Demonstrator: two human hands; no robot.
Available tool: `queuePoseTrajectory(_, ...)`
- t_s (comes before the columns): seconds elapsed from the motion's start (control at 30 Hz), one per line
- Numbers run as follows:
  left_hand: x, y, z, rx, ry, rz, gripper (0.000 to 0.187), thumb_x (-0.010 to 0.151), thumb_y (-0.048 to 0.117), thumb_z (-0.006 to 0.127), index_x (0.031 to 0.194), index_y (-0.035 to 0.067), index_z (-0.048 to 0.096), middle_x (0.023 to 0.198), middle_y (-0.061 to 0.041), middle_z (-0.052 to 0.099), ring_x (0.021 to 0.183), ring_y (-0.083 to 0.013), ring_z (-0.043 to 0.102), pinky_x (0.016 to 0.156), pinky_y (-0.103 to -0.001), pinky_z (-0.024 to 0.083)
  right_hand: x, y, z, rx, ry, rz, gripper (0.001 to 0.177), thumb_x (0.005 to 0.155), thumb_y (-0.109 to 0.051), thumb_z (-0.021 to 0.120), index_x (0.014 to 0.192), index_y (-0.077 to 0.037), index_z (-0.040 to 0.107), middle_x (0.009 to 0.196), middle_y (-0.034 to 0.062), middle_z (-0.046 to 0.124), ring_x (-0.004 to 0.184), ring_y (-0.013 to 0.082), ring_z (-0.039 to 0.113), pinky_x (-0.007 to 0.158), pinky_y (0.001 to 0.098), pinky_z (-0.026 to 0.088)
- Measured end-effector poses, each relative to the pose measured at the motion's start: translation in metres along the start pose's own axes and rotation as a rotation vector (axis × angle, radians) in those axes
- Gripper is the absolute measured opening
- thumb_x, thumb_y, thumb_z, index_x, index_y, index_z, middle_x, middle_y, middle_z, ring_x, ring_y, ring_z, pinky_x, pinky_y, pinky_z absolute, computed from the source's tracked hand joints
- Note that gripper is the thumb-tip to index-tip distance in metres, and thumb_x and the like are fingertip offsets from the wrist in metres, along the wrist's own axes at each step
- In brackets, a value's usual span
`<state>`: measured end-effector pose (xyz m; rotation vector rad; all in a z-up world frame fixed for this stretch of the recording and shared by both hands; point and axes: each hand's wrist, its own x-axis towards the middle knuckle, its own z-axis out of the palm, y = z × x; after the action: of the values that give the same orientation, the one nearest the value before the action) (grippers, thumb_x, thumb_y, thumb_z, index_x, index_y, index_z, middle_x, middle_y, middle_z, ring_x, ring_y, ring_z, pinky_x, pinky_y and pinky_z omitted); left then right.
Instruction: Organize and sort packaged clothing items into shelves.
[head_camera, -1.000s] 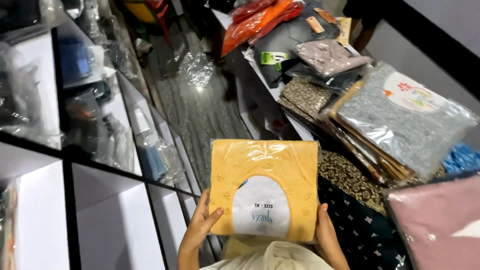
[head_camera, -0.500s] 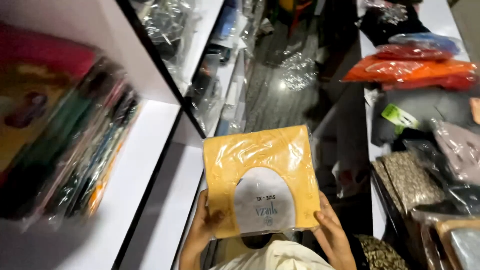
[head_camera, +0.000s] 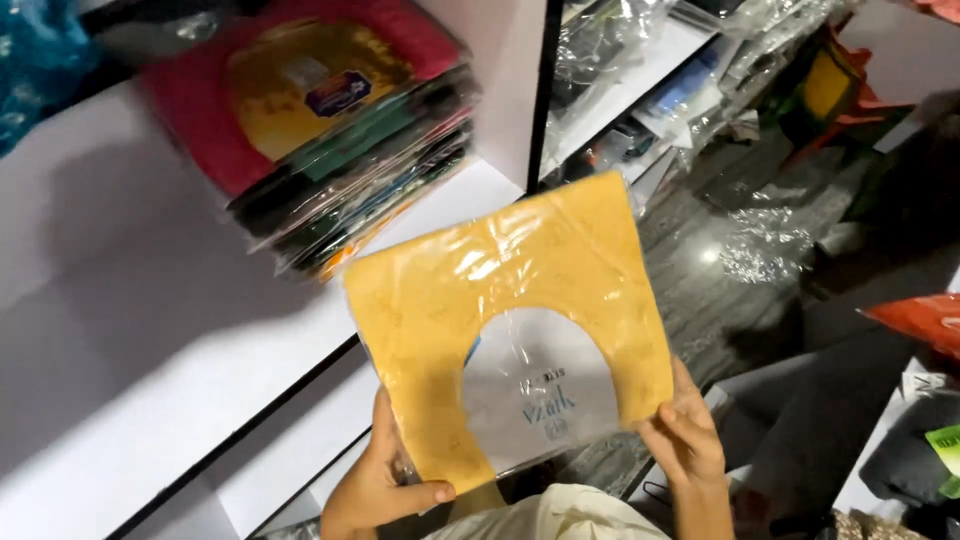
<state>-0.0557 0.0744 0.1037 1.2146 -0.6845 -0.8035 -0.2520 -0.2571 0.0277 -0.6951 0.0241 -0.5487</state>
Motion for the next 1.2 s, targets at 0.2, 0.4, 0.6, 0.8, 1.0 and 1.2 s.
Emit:
queuePoseTrajectory(0.2,0.027,0.094,-0.002,0.106,0.178,0.455,0.125,0.071,-0.001,0.079,0.171,0.002,0.004,0.171,-0.015,0.029,0.157,-0.0246,0.031,0.126,-0.037,0.027,0.117,-0.025,0.115,-0.4,-0.101,-0.093,0.078,0.097,-0.022,0.07,0.162,0.002,0.034,0.137,0.0131,0.065,0.112,0.0234,0.068,0.088,0.0413,0.058)
queuePoseTrajectory(0.4,0.073,0.165,-0.032,0.092,0.468,0.599,0.088,0.094,0.0,0.068,0.166,0.0,0.017,0.158,-0.023,0.046,0.143,-0.0267,0.051,0.117,-0.036,0.05,0.223,-0.026,0.207,-0.65,-0.205,-0.352,0.058,0.107,-0.017,0.062,0.157,-0.005,0.035,0.114,0.0102,0.065,0.091,0.0172,0.07,0.074,0.0306,0.062)
queuePoseTrajectory(0.6,0.088,0.173,-0.03,0.638,0.801,0.511,0.073,0.095,0.014,0.078,0.159,0.001,0.045,0.131,-0.023,0.062,0.101,-0.0248,0.052,0.09,-0.035,0.048,0.302,0.021,0.202,-0.565,-0.349,-0.414,0.035,0.116,-0.016,0.057,0.144,-0.012,0.037,0.103,0.0092,0.064,0.09,0.0141,0.07,0.071,0.0261,0.059)
queuePoseTrajectory(0.8,0.111,0.168,-0.045,1.152,1.117,0.584,0.077,0.092,0.03,0.089,0.152,0.008,0.046,0.12,-0.014,0.062,0.103,-0.0267,0.066,0.084,-0.04,0.055,0.32,0.037,0.21,-1.094,-0.397,-0.767,0.038,0.114,-0.012,0.056,0.15,-0.009,0.043,0.137,0.0137,0.054,0.123,0.0245,0.058,0.1,0.0393,0.054)
queuePoseTrajectory(1.0,0.142,0.164,-0.078,1.322,1.21,0.724,0.07,0.101,0.029,0.086,0.151,0.006,0.043,0.139,-0.024,0.047,0.127,-0.0418,0.052,0.103,-0.048,0.05,0.338,0.053,0.21,-1.596,-0.282,-0.939,0.042,0.118,-0.025,0.053,0.156,-0.01,0.042,0.152,0.025,0.037,0.143,0.0417,0.037,0.123,0.0527,0.033)
queuePoseTrajectory(1.2,0.154,0.139,-0.076,1.269,1.223,0.665,0.061,0.109,0.029,0.072,0.156,0.007,0.04,0.159,-0.026,0.036,0.146,-0.0458,0.04,0.117,-0.054,0.045,0.355,0.078,0.183,-1.665,-0.289,-1.004,0.066,0.116,-0.043,0.045,0.169,-0.01,0.024,0.175,0.0192,0.02,0.16,0.0451,0.02,0.133,0.0561,0.021)
